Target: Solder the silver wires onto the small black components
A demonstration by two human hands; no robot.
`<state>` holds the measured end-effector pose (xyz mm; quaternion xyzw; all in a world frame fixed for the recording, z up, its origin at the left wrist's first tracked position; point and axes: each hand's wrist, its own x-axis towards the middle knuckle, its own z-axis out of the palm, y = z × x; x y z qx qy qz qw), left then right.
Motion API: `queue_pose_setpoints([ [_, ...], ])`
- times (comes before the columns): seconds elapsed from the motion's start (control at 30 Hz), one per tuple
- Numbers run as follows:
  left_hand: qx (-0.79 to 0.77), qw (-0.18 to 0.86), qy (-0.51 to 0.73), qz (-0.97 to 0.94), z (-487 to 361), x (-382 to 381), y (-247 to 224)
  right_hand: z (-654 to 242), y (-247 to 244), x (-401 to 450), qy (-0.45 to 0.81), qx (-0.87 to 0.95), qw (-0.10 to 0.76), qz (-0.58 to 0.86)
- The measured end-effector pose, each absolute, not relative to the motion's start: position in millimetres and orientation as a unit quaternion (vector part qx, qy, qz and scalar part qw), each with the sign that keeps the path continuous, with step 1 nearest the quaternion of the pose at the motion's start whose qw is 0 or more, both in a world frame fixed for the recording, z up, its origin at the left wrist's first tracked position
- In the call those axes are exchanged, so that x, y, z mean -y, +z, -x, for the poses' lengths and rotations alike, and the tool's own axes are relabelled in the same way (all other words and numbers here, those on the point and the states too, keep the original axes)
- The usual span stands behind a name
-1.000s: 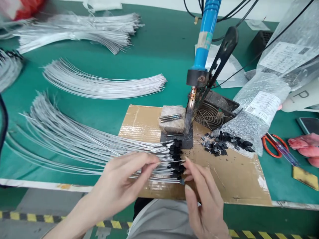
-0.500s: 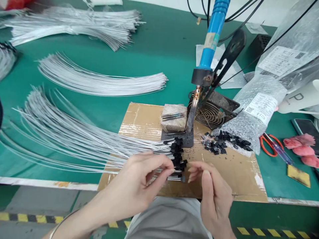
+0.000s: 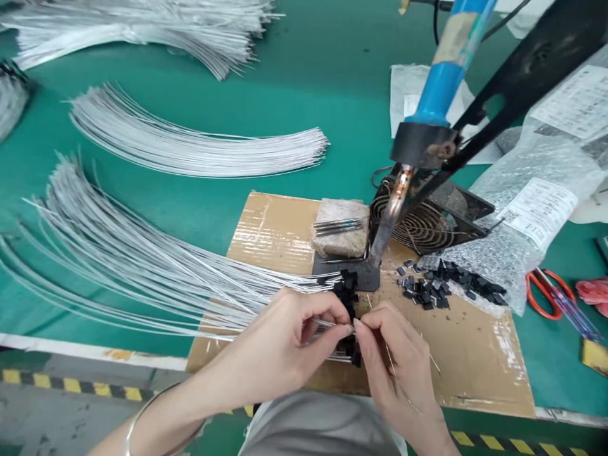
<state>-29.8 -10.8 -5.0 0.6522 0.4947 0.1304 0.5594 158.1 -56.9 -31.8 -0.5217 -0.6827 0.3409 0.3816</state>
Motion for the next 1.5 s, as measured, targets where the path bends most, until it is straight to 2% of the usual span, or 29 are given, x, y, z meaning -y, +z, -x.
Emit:
queue_pose_setpoints([
  [0.23, -0.517, 0.516, 0.189, -0.656, 16.5, 11.9, -3.6, -154.4, -37.8, 58.4, 0.312, 0.61, 0.407, 0.605],
  [0.33, -0.523, 0.516, 0.219, -0.642, 12.2, 10.6, -2.8, -160.5, -39.2, 59.5, 0.313, 0.494, 0.462, 0.667],
  [0.47, -0.526, 0.52, 0.236, -0.63, 12.9, 10.0, -3.7, -170.3, -43.2, 58.2, 0.361, 0.399, 0.546, 0.643],
  [0.83, -0.54, 0.54, 0.254, -0.593, 12.6, 5.3, -2.5, -137.2, -24.7, 53.9, 0.603, 0.241, 0.505, 0.568],
  [1.5, -0.54, 0.513, 0.265, -0.613, 14.7, 13.2, -8.0, -140.6, -23.2, 50.6, 0.671, 0.154, 0.514, 0.511],
])
